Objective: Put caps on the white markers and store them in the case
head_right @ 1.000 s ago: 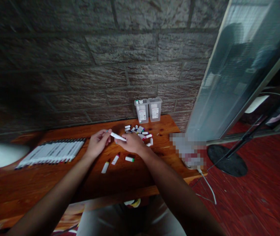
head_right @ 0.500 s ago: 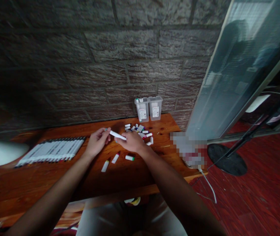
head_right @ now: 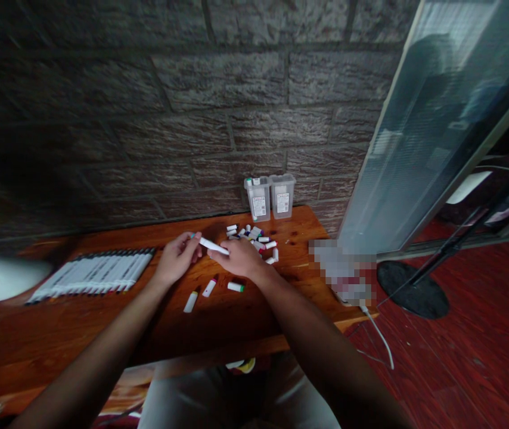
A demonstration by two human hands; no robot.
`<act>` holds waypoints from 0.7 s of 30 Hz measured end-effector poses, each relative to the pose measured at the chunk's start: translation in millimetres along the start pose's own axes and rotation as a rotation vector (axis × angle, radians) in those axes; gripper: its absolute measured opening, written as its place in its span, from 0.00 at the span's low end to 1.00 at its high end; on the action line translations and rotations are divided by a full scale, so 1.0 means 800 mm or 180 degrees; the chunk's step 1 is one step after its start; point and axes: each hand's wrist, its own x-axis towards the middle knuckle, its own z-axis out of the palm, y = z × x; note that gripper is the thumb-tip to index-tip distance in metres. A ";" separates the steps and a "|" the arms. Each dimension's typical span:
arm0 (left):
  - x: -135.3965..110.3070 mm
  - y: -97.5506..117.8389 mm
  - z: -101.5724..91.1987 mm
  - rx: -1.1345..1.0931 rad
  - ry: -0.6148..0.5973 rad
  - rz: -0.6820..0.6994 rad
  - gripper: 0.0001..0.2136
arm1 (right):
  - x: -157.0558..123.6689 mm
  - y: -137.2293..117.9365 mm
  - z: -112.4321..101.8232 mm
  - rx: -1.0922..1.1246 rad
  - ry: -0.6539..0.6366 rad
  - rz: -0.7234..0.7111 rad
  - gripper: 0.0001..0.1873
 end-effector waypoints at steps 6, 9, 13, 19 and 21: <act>0.001 -0.003 -0.001 0.0107 -0.0056 0.0052 0.17 | 0.000 -0.002 -0.001 -0.0093 -0.0054 -0.0034 0.19; 0.000 -0.006 0.000 0.0223 -0.0213 0.0090 0.18 | 0.000 0.000 0.001 -0.0151 -0.0168 -0.0060 0.19; -0.003 -0.007 0.005 0.0442 -0.0705 0.0210 0.18 | 0.000 0.004 0.007 -0.0237 -0.0425 -0.0085 0.18; -0.003 -0.011 0.007 0.0643 -0.1128 0.0365 0.19 | 0.001 0.006 0.007 -0.0337 -0.0649 -0.0101 0.19; -0.002 -0.013 0.006 0.0668 -0.1164 0.0380 0.18 | 0.001 0.005 0.006 -0.0350 -0.0660 -0.0119 0.19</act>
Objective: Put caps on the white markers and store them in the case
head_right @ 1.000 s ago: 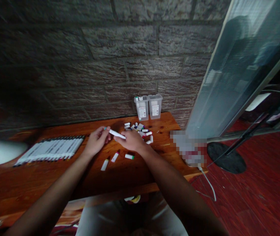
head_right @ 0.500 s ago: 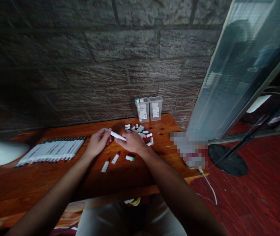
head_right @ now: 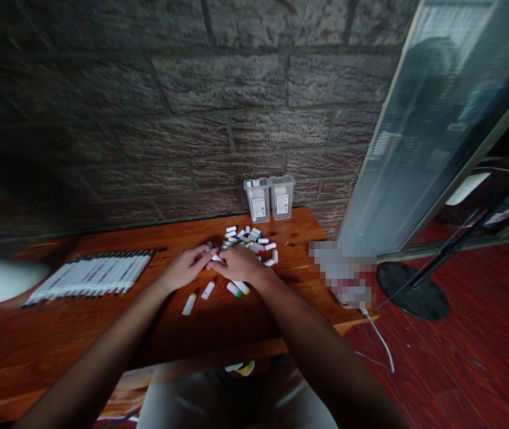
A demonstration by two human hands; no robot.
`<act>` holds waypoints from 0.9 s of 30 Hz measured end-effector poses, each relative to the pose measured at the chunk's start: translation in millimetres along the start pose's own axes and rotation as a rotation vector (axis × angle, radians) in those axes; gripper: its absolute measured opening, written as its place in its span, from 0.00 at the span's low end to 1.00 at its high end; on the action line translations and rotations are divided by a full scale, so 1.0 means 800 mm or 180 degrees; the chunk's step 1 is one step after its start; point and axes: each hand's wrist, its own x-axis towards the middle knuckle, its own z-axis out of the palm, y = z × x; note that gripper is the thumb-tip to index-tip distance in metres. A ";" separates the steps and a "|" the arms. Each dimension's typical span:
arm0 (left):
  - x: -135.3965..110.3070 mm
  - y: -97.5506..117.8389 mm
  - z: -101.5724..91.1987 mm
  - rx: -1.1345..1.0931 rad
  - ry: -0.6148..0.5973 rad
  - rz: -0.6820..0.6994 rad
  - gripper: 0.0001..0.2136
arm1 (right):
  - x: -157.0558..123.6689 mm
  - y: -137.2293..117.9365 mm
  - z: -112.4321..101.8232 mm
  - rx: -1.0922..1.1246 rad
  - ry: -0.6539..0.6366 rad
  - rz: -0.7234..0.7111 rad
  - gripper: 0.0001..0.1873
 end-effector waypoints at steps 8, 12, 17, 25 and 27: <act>-0.002 0.004 -0.001 -0.0052 0.0026 0.0026 0.18 | 0.000 0.003 0.005 0.0023 0.0114 -0.0078 0.19; -0.003 0.010 -0.003 -0.0163 0.0157 -0.0009 0.16 | 0.001 0.002 0.005 0.0087 0.0243 -0.0119 0.18; -0.003 0.013 -0.004 -0.0420 0.0479 -0.0120 0.15 | 0.002 -0.001 0.000 0.0189 0.0491 -0.0143 0.20; 0.001 0.012 -0.008 -0.0928 0.1014 -0.0328 0.17 | 0.001 -0.003 -0.003 0.0384 0.0650 -0.0086 0.22; 0.002 0.014 -0.008 -0.1011 0.1104 -0.0383 0.17 | 0.001 -0.003 -0.003 0.0426 0.0671 -0.0075 0.22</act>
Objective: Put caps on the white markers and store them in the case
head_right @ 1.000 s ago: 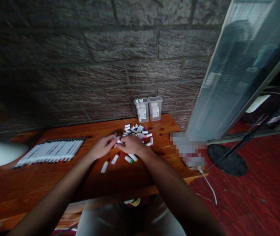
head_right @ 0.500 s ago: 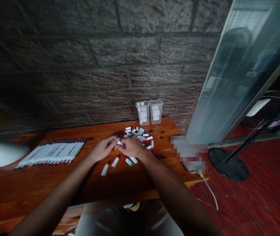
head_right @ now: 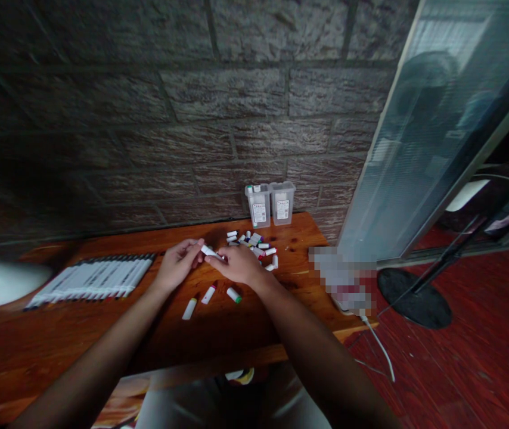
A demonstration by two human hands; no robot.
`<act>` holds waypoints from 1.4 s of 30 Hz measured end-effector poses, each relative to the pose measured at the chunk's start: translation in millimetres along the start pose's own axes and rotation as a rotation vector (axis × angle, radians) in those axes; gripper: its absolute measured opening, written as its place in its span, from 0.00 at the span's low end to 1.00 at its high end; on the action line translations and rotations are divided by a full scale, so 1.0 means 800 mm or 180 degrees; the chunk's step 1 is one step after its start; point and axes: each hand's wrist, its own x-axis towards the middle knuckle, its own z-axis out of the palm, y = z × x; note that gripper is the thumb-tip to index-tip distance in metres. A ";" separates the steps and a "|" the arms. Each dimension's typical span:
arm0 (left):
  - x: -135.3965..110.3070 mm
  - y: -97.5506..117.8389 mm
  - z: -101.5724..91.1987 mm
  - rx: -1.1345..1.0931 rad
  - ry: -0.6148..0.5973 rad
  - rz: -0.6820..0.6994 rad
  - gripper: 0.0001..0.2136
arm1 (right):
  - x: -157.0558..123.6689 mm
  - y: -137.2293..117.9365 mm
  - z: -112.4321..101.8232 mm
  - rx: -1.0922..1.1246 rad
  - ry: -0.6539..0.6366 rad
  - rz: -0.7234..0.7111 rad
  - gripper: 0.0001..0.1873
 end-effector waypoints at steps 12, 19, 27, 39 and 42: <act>0.006 -0.009 -0.005 -0.0236 0.0433 -0.0156 0.18 | 0.000 0.001 0.001 0.0003 0.0112 0.0027 0.23; 0.006 -0.011 -0.006 0.0089 0.0069 -0.0175 0.20 | 0.000 0.003 0.000 -0.0134 0.0014 0.0064 0.23; 0.001 -0.016 -0.004 0.0884 -0.0443 -0.0087 0.22 | -0.002 0.003 -0.001 -0.0334 -0.0280 0.0141 0.21; 0.002 -0.013 0.000 0.1330 -0.0882 0.0103 0.21 | -0.003 0.003 -0.002 -0.0380 -0.0616 0.0284 0.21; 0.001 -0.011 0.000 0.1380 -0.0884 0.0127 0.22 | -0.003 0.003 -0.003 -0.0391 -0.0644 0.0275 0.21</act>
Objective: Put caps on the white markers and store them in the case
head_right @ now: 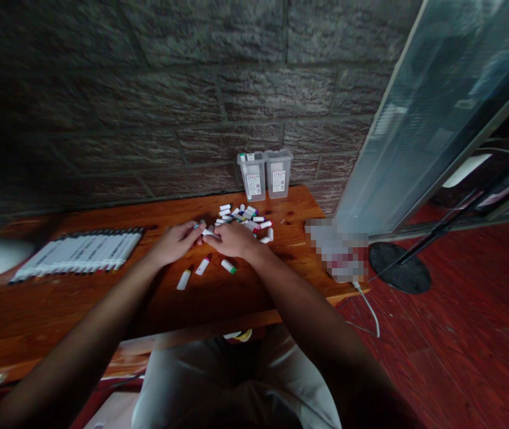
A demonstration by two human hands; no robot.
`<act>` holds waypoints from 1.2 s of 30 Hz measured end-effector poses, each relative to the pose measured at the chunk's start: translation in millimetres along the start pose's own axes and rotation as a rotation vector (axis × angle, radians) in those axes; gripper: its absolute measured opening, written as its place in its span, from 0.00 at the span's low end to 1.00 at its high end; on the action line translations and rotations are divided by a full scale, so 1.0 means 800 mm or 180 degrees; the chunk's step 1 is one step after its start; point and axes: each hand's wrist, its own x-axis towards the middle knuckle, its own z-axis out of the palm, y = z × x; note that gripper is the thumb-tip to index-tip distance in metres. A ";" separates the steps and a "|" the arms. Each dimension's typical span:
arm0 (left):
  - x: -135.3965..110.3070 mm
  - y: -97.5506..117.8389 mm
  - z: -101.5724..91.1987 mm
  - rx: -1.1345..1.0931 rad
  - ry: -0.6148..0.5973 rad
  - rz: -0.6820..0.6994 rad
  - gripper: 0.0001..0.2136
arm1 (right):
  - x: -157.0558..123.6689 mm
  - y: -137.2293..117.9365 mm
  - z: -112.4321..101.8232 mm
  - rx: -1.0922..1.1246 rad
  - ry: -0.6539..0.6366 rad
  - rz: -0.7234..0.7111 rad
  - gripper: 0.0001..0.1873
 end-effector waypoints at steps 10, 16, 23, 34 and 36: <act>-0.001 -0.001 0.000 0.0094 -0.0038 0.0079 0.21 | 0.000 0.002 0.001 -0.0060 -0.0059 -0.0026 0.20; -0.002 0.000 0.000 0.0114 -0.0061 0.0061 0.20 | 0.001 0.003 0.003 -0.0073 -0.0070 -0.0098 0.20; -0.003 -0.002 0.002 0.0145 -0.0132 0.0101 0.19 | -0.002 -0.001 0.000 -0.0026 -0.0166 -0.0194 0.19; -0.001 -0.009 0.003 0.0085 -0.0306 0.0325 0.16 | 0.002 0.004 0.002 0.0160 -0.0277 -0.0268 0.15; 0.000 -0.011 0.003 0.0055 -0.0325 0.0359 0.15 | 0.002 0.004 0.002 0.0168 -0.0285 -0.0280 0.14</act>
